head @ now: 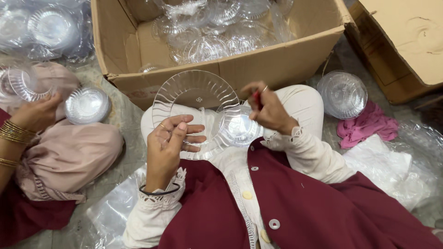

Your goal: The person sits on the floor and repeatedly picks clear plastic plates from a cardboard box. Using a red marker, they write on the center of each plate and place it aside. The process continues with multiple plates in a repetitive cycle.

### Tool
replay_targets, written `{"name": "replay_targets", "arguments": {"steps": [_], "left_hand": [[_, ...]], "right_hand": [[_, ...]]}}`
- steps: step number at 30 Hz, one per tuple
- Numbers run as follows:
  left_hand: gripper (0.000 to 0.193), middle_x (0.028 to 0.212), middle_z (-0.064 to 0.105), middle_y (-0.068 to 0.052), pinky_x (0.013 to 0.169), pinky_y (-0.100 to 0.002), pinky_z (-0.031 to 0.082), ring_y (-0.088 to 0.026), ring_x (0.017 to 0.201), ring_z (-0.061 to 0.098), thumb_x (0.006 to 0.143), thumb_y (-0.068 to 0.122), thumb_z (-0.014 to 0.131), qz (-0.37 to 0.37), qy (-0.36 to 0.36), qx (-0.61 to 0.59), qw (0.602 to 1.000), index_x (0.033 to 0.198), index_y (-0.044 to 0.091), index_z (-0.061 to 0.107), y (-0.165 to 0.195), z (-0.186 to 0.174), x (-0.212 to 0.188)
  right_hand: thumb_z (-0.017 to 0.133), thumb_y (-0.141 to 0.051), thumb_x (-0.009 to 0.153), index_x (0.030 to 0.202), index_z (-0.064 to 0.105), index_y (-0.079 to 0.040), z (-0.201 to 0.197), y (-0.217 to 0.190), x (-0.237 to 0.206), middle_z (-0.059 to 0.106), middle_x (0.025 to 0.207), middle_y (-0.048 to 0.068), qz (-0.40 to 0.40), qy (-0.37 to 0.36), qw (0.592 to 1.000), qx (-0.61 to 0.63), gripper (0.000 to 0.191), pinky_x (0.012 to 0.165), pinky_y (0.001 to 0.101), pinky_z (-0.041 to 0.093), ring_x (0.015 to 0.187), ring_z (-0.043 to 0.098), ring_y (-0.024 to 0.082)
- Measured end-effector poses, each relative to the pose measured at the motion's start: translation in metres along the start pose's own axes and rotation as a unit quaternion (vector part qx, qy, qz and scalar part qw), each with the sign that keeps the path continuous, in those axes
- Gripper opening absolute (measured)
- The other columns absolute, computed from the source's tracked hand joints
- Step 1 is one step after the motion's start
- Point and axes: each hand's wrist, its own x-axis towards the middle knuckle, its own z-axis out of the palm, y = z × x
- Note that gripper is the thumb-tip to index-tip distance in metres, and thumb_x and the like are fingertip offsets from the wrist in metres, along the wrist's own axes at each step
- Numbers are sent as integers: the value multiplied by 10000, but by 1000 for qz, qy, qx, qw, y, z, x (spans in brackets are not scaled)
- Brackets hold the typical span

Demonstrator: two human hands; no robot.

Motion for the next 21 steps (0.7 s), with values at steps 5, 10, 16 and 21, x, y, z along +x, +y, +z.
{"name": "replay_targets", "arguments": {"steps": [5, 10, 16, 21], "left_hand": [[307, 1019, 773, -218, 628, -300, 621, -249, 817, 779, 1018, 168, 537, -25, -20, 26, 999, 1210, -61, 609, 2, 2, -5], [333, 1017, 774, -209, 631, -296, 625, -236, 837, 775, 1009, 180, 542, -67, -60, 39, 995, 1222, -66, 616, 6, -1, -8], [331, 1014, 785, -208, 627, -292, 618, -243, 824, 782, 1005, 180, 546, -88, -88, 43, 991, 1207, -70, 626, 12, -9, -9], [324, 1007, 775, -215, 620, -303, 616, -248, 814, 775, 1011, 166, 547, -65, -76, 16, 995, 1212, -73, 628, 5, -10, -4]], "right_hand": [[900, -649, 608, 1199, 480, -35, 2, 12, -25, 394, 790, -44, -48, -37, 997, -57, 950, 584, 245, 333, 672, 372, 72], [920, -642, 545, 1079, 433, -63, -3, 6, -14, 408, 768, -21, -62, -67, 992, -88, 925, 555, 262, 357, 639, 371, 88], [832, -757, 485, 970, 447, -77, -4, 9, -5, 363, 664, -24, -101, -118, 982, -104, 920, 508, 273, 357, 562, 383, 77], [759, -829, 563, 891, 420, -78, 6, 30, -11, 379, 694, -24, -59, -104, 991, -61, 887, 518, 273, 361, 585, 385, 95]]}}
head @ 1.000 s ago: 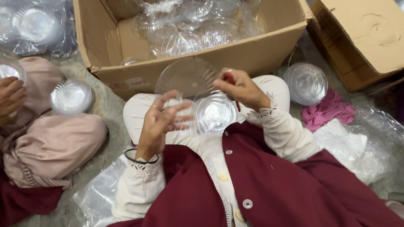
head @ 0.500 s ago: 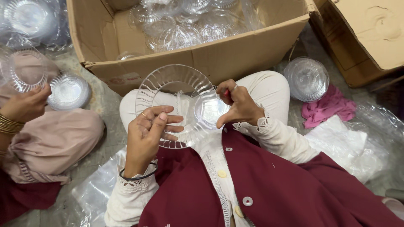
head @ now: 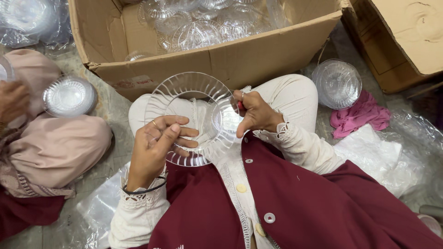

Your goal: The person sits on the floor and repeatedly picks clear plastic plates from a cardboard box. Using a red marker, they write on the center of each plate and place it aside. The process continues with multiple plates in a repetitive cycle.

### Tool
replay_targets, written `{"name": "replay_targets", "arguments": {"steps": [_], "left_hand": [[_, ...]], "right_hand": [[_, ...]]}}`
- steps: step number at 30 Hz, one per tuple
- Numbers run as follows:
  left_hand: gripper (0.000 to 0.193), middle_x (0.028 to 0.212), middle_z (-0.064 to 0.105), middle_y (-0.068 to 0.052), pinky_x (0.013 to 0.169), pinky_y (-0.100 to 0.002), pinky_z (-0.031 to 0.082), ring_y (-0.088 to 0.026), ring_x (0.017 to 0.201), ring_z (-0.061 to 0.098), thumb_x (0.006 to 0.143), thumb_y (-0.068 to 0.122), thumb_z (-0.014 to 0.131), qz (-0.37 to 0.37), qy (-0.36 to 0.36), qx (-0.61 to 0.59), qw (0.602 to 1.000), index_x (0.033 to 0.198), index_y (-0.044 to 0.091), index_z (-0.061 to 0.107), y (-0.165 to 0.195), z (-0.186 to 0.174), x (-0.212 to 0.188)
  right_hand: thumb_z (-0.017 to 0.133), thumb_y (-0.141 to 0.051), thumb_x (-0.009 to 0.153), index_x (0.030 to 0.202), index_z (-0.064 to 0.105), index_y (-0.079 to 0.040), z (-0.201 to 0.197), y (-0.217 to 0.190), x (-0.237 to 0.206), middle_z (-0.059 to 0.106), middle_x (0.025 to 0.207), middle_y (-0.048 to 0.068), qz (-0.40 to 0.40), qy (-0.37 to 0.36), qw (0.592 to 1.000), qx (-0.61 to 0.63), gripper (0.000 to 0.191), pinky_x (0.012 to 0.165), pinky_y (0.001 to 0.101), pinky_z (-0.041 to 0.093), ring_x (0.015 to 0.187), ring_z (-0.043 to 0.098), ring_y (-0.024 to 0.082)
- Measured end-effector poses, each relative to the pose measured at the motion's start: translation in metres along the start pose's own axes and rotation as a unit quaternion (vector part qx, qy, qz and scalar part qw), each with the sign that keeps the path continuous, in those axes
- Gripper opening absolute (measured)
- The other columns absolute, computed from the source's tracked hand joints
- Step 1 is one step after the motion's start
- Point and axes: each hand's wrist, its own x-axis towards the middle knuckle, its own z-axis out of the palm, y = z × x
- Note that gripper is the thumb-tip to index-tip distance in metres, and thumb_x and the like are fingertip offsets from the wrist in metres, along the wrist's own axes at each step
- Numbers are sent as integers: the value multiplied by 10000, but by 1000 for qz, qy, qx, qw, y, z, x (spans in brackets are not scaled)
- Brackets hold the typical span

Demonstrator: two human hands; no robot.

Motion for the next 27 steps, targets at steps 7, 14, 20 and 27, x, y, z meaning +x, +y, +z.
{"name": "replay_targets", "arguments": {"steps": [7, 14, 20, 27], "left_hand": [[313, 1003, 771, -217, 620, -303, 629, -238, 805, 772, 1009, 166, 557, 13, 25, -10, 1000, 1203, -71, 622, -2, -1, 2], [308, 992, 771, -226, 598, -307, 625, -242, 789, 772, 1013, 162, 556, 30, 39, -17, 999, 1192, -81, 620, -2, -3, 0], [313, 991, 768, -225, 596, -298, 615, -248, 777, 773, 1004, 160, 567, 41, 54, -31, 997, 1207, -73, 614, -6, -2, 2], [301, 978, 767, -233, 600, -305, 608, -253, 766, 771, 1009, 163, 576, 49, 57, -49, 996, 1183, -77, 625, -18, -9, 6]], "right_hand": [[643, -895, 612, 890, 461, -59, 7, -1, 0, 382, 672, -23, 22, 64, 997, -36, 899, 516, 278, 351, 597, 391, 91], [580, -925, 654, 866, 455, -56, 18, 0, 5, 371, 670, -19, 35, 61, 997, -18, 903, 511, 269, 358, 592, 394, 91], [499, -924, 749, 830, 419, -64, 18, -2, 9, 380, 666, -13, 11, 82, 995, -50, 867, 528, 280, 363, 595, 386, 99], [501, -916, 767, 815, 438, -64, 22, 2, 13, 361, 672, -2, 16, 90, 995, -40, 856, 525, 288, 356, 603, 363, 102]]}}
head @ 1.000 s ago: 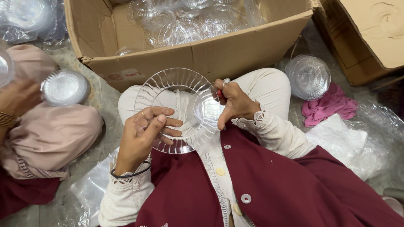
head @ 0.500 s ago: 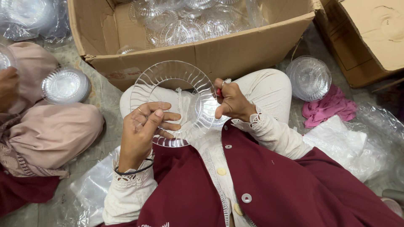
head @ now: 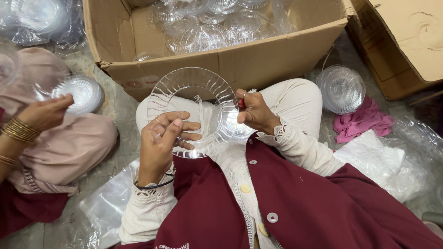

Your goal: The person sits on the floor and repeatedly picks clear plastic plates from a cardboard box. Using a red marker, they write on the center of each plate and place it aside. The process continues with multiple plates in a repetitive cycle.

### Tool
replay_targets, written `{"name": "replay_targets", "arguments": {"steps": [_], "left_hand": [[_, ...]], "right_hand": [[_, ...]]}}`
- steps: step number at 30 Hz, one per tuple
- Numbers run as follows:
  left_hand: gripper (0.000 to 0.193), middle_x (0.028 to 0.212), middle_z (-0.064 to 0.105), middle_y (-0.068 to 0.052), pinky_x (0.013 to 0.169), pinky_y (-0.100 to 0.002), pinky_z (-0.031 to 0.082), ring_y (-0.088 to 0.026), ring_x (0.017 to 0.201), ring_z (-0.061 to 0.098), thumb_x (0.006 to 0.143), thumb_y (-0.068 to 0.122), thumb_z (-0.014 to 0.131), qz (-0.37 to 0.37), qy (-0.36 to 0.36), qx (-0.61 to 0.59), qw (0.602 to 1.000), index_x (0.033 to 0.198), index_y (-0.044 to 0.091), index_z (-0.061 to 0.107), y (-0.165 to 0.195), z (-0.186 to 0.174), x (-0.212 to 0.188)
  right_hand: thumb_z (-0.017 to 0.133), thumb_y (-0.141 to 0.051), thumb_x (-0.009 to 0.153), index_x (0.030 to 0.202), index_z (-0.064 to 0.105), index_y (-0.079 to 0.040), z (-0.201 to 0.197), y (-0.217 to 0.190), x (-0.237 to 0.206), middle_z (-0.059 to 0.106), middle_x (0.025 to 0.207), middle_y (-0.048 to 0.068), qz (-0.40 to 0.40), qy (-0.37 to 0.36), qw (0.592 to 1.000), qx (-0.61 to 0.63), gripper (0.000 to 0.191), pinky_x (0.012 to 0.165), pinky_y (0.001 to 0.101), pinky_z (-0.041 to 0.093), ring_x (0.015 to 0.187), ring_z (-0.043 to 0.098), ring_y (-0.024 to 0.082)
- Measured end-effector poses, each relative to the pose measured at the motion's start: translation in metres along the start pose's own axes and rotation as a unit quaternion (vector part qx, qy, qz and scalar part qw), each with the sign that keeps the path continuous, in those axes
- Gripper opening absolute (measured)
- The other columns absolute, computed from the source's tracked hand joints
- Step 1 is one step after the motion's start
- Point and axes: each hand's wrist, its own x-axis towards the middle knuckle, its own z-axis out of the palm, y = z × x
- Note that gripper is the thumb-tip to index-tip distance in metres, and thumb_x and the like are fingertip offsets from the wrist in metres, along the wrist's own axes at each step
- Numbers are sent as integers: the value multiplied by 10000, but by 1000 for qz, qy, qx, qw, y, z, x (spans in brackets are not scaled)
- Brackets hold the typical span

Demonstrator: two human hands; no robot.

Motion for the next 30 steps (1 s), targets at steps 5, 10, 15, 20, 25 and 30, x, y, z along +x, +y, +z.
{"name": "replay_targets", "arguments": {"steps": [5, 10, 15, 20, 25, 30], "left_hand": [[313, 1014, 752, -254, 628, -319, 601, -264, 778, 752, 1026, 162, 576, 29, 4, -74, 997, 1210, -90, 600, -24, 0, 7], [420, 1088, 720, -268, 705, -327, 621, -278, 865, 758, 1044, 243, 547, 111, 95, -81, 986, 1288, -99, 541, -49, -4, 36], [738, 1078, 746, -251, 686, -288, 604, -266, 871, 781, 1052, 551, 313, 56, 123, -118, 984, 1308, -105, 532, -66, -34, 52], [732, 977, 772, -210, 688, -275, 648, -231, 807, 796, 1048, 561, 299, 66, 137, -104, 983, 1220, -79, 611, -92, -64, 54], [400, 698, 741, -116, 471, -277, 500, -148, 543, 687, 1086, 316, 555, 46, 233, 162, 958, 979, -44, 695, -126, -105, 62], [353, 726, 718, -155, 524, -319, 519, -186, 578, 682, 1009, 293, 703, 51, 287, 307, 906, 1086, -48, 656, -156, -133, 52]], "right_hand": [[514, -862, 821, 788, 449, -56, 2, 8, 1, 388, 670, 19, -14, -42, 999, 15, 809, 524, 311, 364, 571, 395, 135], [536, -766, 901, 861, 530, -54, 13, -4, -15, 482, 686, 41, -128, -152, 980, 0, 712, 559, 345, 408, 604, 479, 189], [759, -454, 876, 803, 557, -43, 9, 2, -35, 531, 658, 62, -16, -88, 996, -25, 464, 517, 323, 419, 555, 502, 151], [876, -211, 876, 808, 652, -2, -23, 40, -47, 565, 613, 123, 171, 67, 965, -190, 315, 501, 365, 401, 527, 493, 212], [879, -235, 871, 920, 727, -19, -53, 87, -40, 685, 862, 153, 134, 94, 916, -366, 268, 664, 409, 516, 740, 666, 295], [966, -325, 635, 972, 695, 59, -29, 110, -32, 697, 904, 209, 138, -9, 946, -294, 578, 685, 422, 533, 782, 676, 341]]}}
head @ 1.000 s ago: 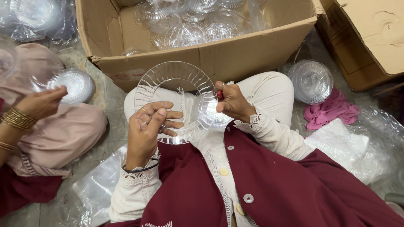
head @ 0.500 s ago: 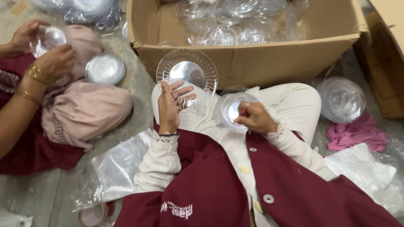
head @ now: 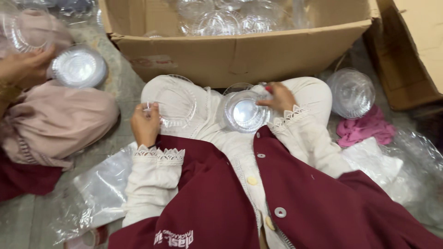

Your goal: The person sits on the floor and repeatedly picks clear plastic plates from a cardboard box. Using a red marker, they write on the center of each plate and place it aside. The process continues with multiple plates in a repetitive cycle.

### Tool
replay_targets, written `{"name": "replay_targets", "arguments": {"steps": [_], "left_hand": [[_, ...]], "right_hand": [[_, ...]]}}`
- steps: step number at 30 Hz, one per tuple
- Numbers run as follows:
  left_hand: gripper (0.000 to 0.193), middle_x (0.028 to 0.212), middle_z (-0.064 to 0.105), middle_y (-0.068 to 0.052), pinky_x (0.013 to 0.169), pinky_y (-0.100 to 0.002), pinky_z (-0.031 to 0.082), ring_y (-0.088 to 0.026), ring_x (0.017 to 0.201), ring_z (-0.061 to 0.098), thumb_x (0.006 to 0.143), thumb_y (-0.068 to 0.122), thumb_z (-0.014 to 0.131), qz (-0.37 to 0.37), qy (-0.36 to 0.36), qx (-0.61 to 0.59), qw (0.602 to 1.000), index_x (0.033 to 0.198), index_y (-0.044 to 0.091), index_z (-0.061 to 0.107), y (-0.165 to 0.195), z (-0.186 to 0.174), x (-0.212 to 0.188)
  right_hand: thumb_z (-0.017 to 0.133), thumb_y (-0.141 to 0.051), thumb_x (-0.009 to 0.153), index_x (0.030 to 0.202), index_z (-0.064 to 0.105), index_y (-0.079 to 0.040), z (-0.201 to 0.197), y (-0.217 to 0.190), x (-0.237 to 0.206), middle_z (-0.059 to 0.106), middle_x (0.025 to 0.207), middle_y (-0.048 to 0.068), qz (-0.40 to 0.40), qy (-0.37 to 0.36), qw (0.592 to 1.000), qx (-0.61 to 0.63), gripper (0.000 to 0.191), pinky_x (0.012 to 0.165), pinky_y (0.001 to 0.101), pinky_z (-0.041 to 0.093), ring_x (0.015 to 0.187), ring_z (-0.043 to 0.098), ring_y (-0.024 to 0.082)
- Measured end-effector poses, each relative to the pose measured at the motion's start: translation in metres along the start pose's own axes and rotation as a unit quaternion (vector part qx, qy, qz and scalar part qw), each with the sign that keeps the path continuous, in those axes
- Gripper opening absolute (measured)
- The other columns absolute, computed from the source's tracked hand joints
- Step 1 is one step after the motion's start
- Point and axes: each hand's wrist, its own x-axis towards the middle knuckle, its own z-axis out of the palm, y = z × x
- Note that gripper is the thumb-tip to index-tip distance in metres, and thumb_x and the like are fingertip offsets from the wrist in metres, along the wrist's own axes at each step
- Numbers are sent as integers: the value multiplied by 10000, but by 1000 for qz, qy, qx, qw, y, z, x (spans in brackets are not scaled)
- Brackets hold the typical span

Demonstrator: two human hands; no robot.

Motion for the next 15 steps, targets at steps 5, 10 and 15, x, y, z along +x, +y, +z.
{"name": "replay_targets", "arguments": {"steps": [5, 10, 15], "left_hand": [[393, 986, 724, -205, 717, -380, 555, -302, 827, 720, 999, 229, 784, 156, 90, 91, 979, 1198, -75, 635, 11, -16, -1], [288, 1170, 704, -196, 869, -347, 580, -263, 1029, 687, 1078, 157, 680, 196, 134, 14, 971, 1247, -71, 633, 63, -27, -21], [458, 1054, 731, -122, 835, -306, 589, -147, 931, 693, 1058, 383, 582, 38, -126, -224, 966, 1225, -34, 672, 126, 26, -59]], "right_hand": [[861, -291, 832, 992, 713, 10, 10, -4, 9, 700, 802, 148, 158, -90, 980, 76, 371, 686, 378, 536, 706, 689, 246], [828, -215, 885, 948, 719, 14, -28, -1, -2, 677, 733, 137, 161, 69, 979, 106, 261, 608, 332, 489, 633, 598, 167], [779, -118, 923, 957, 679, 1, -77, -29, -21, 704, 793, 69, 224, 146, 865, 426, 159, 457, 212, 332, 522, 459, 26]]}}
